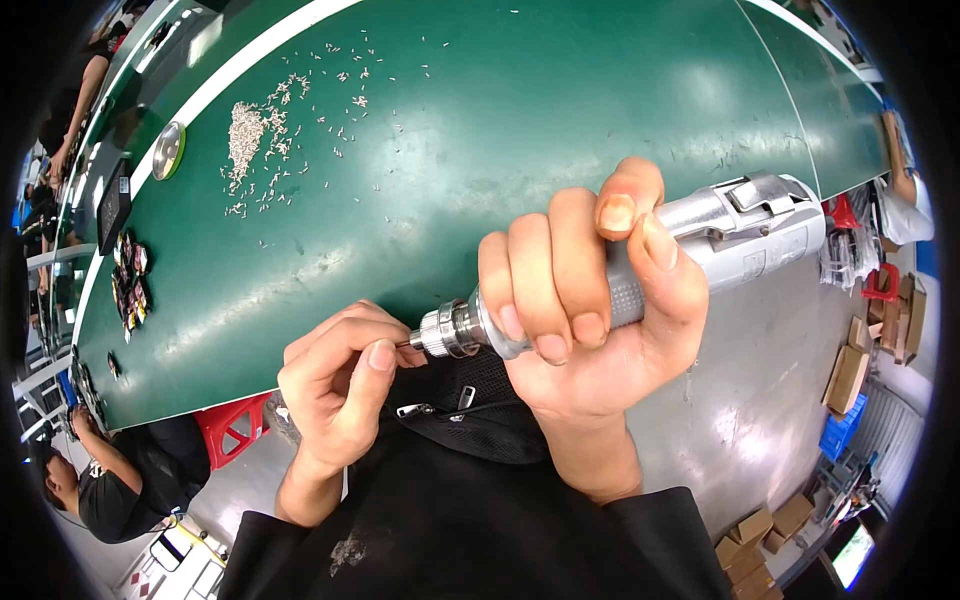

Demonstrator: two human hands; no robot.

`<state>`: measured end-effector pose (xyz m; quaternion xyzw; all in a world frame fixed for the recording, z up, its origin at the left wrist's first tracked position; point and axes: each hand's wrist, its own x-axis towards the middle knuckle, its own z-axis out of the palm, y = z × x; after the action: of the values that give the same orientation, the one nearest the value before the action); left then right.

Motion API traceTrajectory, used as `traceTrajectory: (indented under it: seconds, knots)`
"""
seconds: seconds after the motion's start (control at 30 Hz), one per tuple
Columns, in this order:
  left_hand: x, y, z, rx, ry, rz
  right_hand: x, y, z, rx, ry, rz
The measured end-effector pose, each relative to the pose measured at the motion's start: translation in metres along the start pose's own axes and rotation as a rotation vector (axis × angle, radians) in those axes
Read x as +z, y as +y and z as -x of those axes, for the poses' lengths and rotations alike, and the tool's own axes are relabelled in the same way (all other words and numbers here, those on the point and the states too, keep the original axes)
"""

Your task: Assembling small electronic components using a power screwdriver on a factory production line.

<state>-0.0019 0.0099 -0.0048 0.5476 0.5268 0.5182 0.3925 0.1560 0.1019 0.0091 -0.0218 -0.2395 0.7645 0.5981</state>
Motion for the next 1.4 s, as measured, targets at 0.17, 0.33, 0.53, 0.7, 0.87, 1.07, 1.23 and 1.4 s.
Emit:
traceTrajectory:
  seconds: [0.17,0.33,0.53,0.7,0.87,1.07,1.23,1.4]
  knots:
    - [-0.009,0.004,-0.009,-0.022,0.07,-0.007,-0.006,-0.007,-0.002,-0.049,0.09,-0.022]
    - [-0.041,0.012,-0.043,-0.089,0.152,-0.318,-0.017,-0.001,-0.001,-0.053,0.249,0.041]
    - [-0.068,0.01,-0.146,-0.099,0.014,-0.61,-0.019,0.013,-0.001,-0.002,0.356,-0.041]
    - [-0.081,-0.009,-0.257,0.086,0.113,-0.792,-0.021,0.014,-0.005,0.018,0.262,-0.063]
    - [-0.07,-0.045,-0.332,0.066,0.177,-1.087,-0.028,0.014,-0.004,0.058,0.273,-0.083]
    - [-0.056,-0.059,-0.37,0.03,0.16,-1.321,-0.025,0.01,-0.006,0.083,0.261,-0.096]
    - [-0.073,-0.067,-0.383,0.23,0.067,-1.332,-0.014,0.003,-0.009,0.093,0.281,-0.158]
    - [-0.091,-0.063,-0.358,0.383,0.023,-1.23,-0.017,0.005,-0.004,0.136,0.307,-0.21]
